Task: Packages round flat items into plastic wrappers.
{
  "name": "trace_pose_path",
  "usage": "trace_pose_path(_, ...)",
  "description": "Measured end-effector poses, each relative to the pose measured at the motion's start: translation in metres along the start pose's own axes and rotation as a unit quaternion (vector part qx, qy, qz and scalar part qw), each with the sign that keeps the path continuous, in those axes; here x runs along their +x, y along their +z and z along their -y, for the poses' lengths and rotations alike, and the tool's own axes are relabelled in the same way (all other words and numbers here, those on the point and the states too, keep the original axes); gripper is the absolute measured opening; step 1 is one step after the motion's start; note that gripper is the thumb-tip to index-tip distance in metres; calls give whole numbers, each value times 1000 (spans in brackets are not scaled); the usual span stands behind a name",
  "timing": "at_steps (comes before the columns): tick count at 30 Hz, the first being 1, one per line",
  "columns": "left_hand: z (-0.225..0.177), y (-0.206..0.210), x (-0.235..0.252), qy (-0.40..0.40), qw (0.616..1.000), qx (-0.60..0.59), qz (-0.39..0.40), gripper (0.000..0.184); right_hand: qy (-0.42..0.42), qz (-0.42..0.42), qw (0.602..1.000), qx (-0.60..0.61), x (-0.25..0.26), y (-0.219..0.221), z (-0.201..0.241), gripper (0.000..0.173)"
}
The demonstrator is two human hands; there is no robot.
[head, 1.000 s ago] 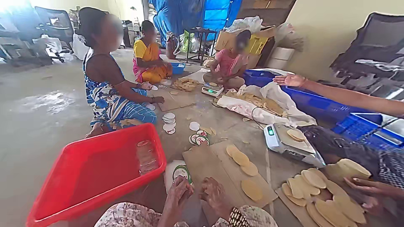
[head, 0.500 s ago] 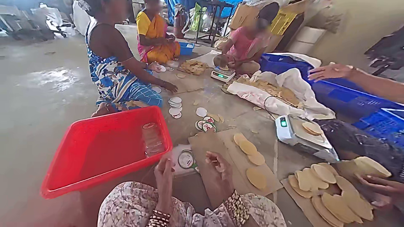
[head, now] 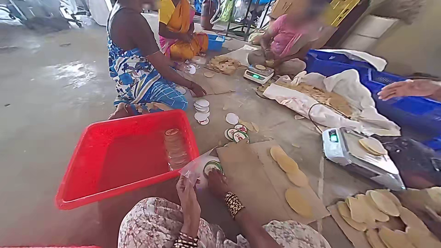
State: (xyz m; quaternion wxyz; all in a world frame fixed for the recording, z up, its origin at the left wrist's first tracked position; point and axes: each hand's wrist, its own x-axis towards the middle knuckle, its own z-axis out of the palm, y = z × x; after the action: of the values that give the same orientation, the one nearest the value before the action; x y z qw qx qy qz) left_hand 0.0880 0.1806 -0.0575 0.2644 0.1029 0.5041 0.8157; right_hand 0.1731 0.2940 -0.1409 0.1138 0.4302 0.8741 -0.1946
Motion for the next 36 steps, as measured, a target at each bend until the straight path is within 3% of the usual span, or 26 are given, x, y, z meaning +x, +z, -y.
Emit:
trace_pose_path(4,0,4,1,-7,1000,5,10,27,25,-2,994,107,-8,-25,-9,34)
trace_pose_path(10,4,-1,2,-10,1000,6,6,27,76,-164,935,306,-25,-37,-41,27)
trace_pose_path(13,1,2,1,-19,1000,10,6,25,76,-195,903,375,-40,-45,-52,23)
trace_pose_path(20,-1,4,-1,-35,999,15,6,27,127,-229,770,582,-72,-61,-63,9)
trace_pose_path(25,0,5,0,-56,998,19,-15,26,123,-256,706,649,-84,-62,-71,20)
trace_pose_path(29,4,3,1,-59,998,21,-3,24,145,-232,604,749,-87,-63,-74,5)
trace_pose_path(31,5,4,2,-70,997,20,-10,25,157,-215,566,780,-87,-61,-77,12)
trace_pose_path(36,6,4,2,-73,997,39,-6,30,174,-191,550,794,-83,-46,-91,12)
